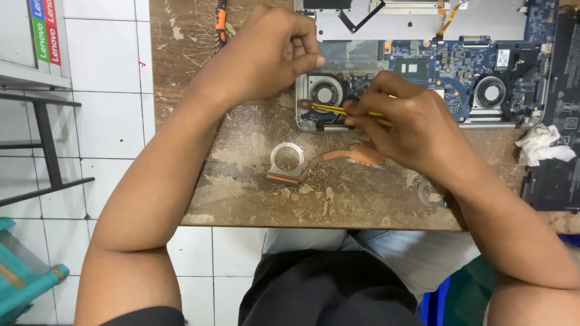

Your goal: The person applies thermal paste to a copper heat sink using a small yellow tool. They then use the tool to spread the paste onto the CPU and GPU areas of the laptop motherboard.

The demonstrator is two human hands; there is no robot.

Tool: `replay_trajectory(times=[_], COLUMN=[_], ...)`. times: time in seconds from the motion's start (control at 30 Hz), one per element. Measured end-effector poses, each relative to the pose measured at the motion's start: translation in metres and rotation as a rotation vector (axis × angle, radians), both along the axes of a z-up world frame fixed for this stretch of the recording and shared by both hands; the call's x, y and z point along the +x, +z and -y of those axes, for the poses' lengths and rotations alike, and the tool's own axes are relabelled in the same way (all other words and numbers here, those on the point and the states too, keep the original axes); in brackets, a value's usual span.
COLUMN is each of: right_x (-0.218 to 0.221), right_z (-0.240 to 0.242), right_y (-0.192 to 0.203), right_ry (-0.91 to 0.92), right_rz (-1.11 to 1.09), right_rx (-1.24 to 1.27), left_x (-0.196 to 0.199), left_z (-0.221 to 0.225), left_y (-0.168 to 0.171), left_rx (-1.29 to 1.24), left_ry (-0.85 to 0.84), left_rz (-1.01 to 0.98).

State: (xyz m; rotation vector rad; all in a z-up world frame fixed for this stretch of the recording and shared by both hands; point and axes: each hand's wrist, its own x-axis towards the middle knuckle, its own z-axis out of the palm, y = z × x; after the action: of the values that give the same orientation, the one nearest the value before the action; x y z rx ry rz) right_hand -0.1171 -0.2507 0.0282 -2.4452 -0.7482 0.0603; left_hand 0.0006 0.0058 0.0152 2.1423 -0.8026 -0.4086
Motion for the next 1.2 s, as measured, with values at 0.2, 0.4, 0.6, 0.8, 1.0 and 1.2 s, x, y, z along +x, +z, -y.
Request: replay_trajectory(times=[0.2,0.4,0.6,0.8,1.0,1.2], right_x=[0.012,0.007,0.009,0.002,0.003,0.011], right_z=[0.006,0.005,-0.006,-0.005,-0.002,0.011], right_y=[0.012,0.004,-0.015,0.011,0.021,0.004], right_ry=[0.046,-0.069,-0.041,-0.010,0.027,0.079], right_rz=[0.081,0.201,0.409,0.297,0.104,0.199], right_rx=[0.210,-0.037,-0.283,-0.340,-0.233,-0.077], left_x=[0.000,0.005,-0.002,-0.002,-0.004,-0.008], left_z=[0.001,0.001,0.002,0.004,0.005,0.010], left_y=[0.007,-0.004,0.013,0.009,0.012,0.018], left_rx=[0.063,0.031,0.099,0.063,0.067,0.126], left_ry=[0.024,0.010,0.050,0.024,0.033,0.044], left_rz=[-0.017,0.024,-0.099,-0.071,-0.077,-0.096])
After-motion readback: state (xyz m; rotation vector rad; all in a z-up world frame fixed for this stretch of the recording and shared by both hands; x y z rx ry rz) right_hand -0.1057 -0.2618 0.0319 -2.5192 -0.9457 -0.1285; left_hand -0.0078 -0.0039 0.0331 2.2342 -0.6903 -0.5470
